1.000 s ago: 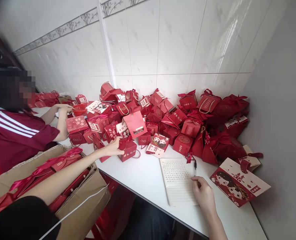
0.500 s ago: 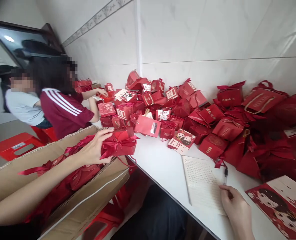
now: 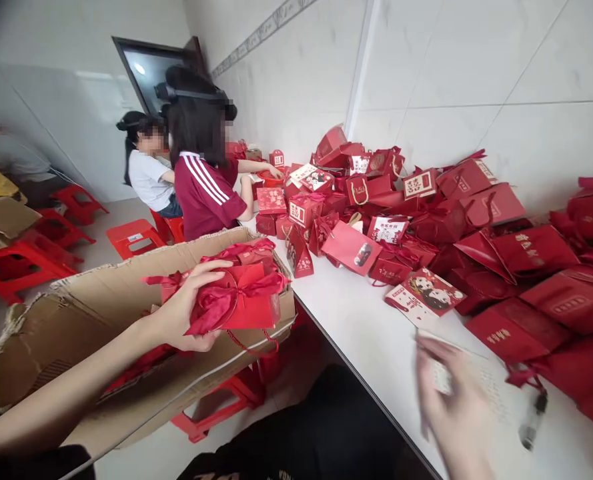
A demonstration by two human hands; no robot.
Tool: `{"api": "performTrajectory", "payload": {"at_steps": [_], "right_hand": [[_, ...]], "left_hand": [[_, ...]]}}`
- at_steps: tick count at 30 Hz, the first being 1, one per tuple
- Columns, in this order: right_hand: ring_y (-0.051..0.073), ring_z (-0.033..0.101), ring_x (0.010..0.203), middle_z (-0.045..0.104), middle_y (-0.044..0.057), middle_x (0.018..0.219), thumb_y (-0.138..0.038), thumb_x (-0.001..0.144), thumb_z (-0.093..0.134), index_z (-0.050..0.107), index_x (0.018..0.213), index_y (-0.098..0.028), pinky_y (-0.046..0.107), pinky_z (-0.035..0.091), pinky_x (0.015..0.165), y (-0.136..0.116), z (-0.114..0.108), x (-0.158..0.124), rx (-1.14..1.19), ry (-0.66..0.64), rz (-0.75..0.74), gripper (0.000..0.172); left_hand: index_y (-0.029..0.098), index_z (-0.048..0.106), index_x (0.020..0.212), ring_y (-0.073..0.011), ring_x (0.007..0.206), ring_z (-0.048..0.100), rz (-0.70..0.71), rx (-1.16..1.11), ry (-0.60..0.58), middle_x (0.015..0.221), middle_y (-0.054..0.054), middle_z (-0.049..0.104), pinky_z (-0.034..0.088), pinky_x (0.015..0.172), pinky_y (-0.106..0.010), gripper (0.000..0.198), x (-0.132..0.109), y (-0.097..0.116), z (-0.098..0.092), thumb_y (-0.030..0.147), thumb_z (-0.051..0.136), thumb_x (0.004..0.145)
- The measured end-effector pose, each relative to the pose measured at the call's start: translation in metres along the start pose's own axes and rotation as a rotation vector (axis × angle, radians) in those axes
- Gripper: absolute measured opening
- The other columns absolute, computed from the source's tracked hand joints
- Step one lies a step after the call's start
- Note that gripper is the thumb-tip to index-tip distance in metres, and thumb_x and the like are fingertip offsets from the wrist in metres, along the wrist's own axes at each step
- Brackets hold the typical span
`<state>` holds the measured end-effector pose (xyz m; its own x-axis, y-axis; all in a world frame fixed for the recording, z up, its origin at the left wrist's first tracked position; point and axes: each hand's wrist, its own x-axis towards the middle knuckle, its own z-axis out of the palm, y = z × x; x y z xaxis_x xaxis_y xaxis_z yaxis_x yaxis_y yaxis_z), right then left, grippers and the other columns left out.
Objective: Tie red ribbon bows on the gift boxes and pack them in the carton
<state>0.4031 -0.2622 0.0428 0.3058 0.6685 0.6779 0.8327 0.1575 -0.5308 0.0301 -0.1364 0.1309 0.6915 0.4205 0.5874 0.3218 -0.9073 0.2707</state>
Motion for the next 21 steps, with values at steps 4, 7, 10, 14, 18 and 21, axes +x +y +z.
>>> {"api": "performTrajectory", "payload": {"at_steps": [4,7,10,14,18,21], "right_hand": [[0.022,0.055,0.102,0.049,0.01,0.123,-0.032,0.088,0.053,0.047,0.124,-0.023,0.035,0.05,0.081,-0.059,0.04,0.028,0.408,-0.291,-0.121,0.038],[0.021,0.055,0.103,0.052,0.008,0.12,-0.028,0.089,0.051,0.047,0.124,-0.025,0.034,0.05,0.083,-0.063,0.056,0.038,0.566,-0.341,-0.053,0.035],[0.02,0.059,0.092,0.062,0.005,0.097,-0.029,0.087,0.05,0.061,0.099,-0.022,0.032,0.05,0.077,-0.042,0.053,0.03,0.518,-0.207,0.056,0.018],[0.02,0.06,0.072,0.063,0.004,0.074,-0.04,0.082,0.054,0.062,0.083,-0.019,0.029,0.048,0.065,-0.013,0.04,0.006,0.444,-0.063,0.35,0.022],[0.017,0.052,0.055,0.057,0.002,0.06,-0.049,0.079,0.052,0.059,0.073,-0.017,0.027,0.042,0.054,0.002,0.032,-0.011,0.38,-0.078,0.555,0.033],[0.016,0.049,0.053,0.054,0.001,0.057,-0.047,0.081,0.05,0.054,0.067,-0.018,0.026,0.038,0.052,0.007,0.028,-0.019,0.314,-0.079,0.589,0.033]], "left_hand": [[0.022,0.023,0.132,-0.034,0.121,0.038,0.104,-0.203,-0.098,0.13,-0.017,0.032,0.034,0.099,-0.055,0.085,0.018,0.002,0.034,0.017,0.062,0.057],[0.022,0.022,0.132,-0.0346,0.12,0.038,0.215,-0.306,-0.147,0.127,-0.017,0.033,0.037,0.097,-0.053,0.087,0.041,-0.003,0.069,0.023,0.064,0.057],[0.022,0.021,0.132,-0.0338,0.122,0.037,0.282,-0.317,-0.214,0.127,-0.016,0.033,0.038,0.099,-0.05,0.088,0.064,-0.007,0.108,0.025,0.067,0.057],[0.02,0.022,0.132,-0.0323,0.124,0.036,0.236,-0.3,-0.358,0.129,-0.017,0.032,0.037,0.102,-0.047,0.086,0.086,-0.011,0.157,0.028,0.07,0.061],[0.02,0.015,0.138,-0.0314,0.124,0.039,0.183,-0.347,-0.706,0.139,-0.017,0.025,0.042,0.099,-0.044,0.092,0.1,-0.017,0.184,0.024,0.068,0.062],[0.019,0.021,0.138,-0.0308,0.134,0.024,0.242,-0.435,-0.786,0.145,-0.014,0.02,0.033,0.106,-0.045,0.082,0.113,-0.021,0.186,0.013,0.059,0.065]]}}
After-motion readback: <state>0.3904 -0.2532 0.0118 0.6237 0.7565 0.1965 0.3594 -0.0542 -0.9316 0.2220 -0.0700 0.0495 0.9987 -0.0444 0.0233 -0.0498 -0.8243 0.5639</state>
